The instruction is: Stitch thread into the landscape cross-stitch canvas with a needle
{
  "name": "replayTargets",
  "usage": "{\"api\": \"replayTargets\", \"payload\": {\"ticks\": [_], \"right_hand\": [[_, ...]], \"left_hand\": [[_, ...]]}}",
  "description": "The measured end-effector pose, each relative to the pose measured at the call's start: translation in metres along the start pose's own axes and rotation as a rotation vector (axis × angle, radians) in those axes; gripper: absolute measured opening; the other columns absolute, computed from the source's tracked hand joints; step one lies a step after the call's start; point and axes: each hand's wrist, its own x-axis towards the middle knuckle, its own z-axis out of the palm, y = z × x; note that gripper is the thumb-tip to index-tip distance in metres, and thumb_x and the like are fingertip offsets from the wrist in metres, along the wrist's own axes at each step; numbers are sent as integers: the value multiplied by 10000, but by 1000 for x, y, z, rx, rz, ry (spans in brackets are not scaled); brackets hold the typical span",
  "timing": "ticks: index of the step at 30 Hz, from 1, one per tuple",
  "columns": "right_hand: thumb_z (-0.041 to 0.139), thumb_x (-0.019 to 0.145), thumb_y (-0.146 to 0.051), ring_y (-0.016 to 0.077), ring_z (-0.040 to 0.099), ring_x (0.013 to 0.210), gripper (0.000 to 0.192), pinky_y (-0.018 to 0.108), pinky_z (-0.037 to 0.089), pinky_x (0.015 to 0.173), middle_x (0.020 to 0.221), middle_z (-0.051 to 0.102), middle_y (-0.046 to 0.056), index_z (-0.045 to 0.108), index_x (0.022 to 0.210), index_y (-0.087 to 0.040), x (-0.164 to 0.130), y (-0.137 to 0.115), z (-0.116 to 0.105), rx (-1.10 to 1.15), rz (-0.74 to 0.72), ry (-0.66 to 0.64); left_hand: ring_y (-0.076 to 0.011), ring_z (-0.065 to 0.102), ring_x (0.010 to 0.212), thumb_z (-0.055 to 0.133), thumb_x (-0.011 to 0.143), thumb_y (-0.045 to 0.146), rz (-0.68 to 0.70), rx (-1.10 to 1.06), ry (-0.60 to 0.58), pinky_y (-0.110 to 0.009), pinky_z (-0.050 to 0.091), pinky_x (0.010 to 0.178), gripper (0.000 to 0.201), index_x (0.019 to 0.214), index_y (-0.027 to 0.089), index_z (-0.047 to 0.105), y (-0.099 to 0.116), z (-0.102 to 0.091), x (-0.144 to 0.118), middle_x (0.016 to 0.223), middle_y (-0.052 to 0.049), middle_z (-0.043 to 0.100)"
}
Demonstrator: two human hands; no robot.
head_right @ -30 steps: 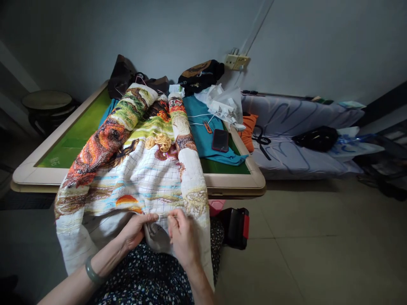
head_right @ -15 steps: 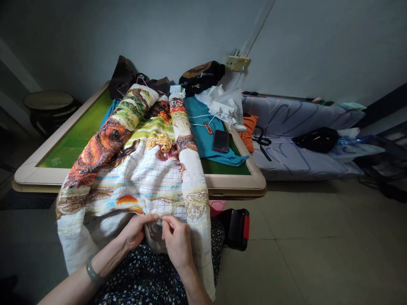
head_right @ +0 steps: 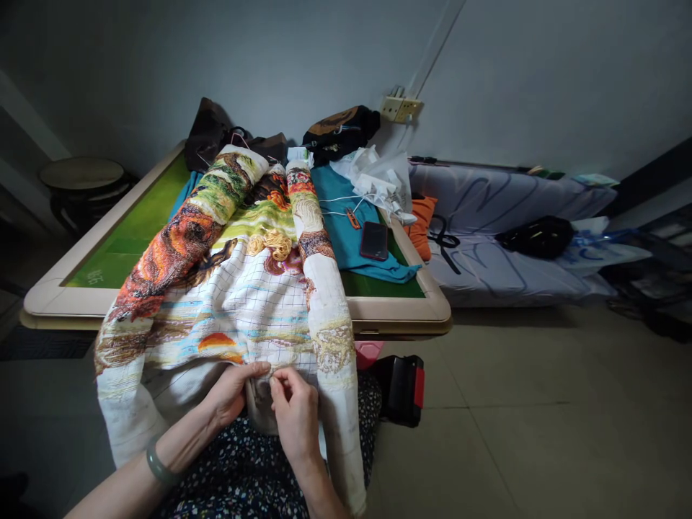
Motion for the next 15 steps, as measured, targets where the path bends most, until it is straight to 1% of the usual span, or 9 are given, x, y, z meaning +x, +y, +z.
{"api": "replayTargets", "payload": {"ticks": [2, 4, 7, 15], "right_hand": [[506, 845, -278, 138, 577, 535, 178, 210, 448, 494, 662, 638, 23, 627, 768, -172, 0, 2, 1, -15, -21, 23], [510, 842, -279, 144, 576, 542, 184, 214, 450, 497, 660, 641, 25, 636, 763, -172, 1, 3, 1, -12, -27, 43], [506, 843, -285, 141, 568, 519, 196, 218, 447, 498, 644, 637, 23, 643, 765, -167, 1, 5, 4, 10, -25, 74], [506, 851, -299, 131, 549, 464, 206, 216, 428, 481, 584, 605, 3, 632, 768, -160, -3, 9, 15, 44, -33, 180]], "left_hand": [[-152, 616, 638, 788, 505, 160, -1, -11, 7, -272, 488, 674, 208, 682, 85, 710, -1, 1, 1, 695, -47, 710], [-135, 596, 594, 776, 502, 153, -23, -18, 10, -259, 479, 639, 175, 642, 87, 696, -1, 1, 3, 640, -35, 688], [-120, 562, 526, 764, 505, 159, -74, -28, 8, -253, 458, 580, 150, 601, 88, 674, -2, 0, 5, 566, -23, 650], [-111, 531, 483, 748, 517, 161, -132, -81, -33, -243, 429, 520, 140, 580, 88, 646, -4, -1, 5, 524, -16, 614]]}}
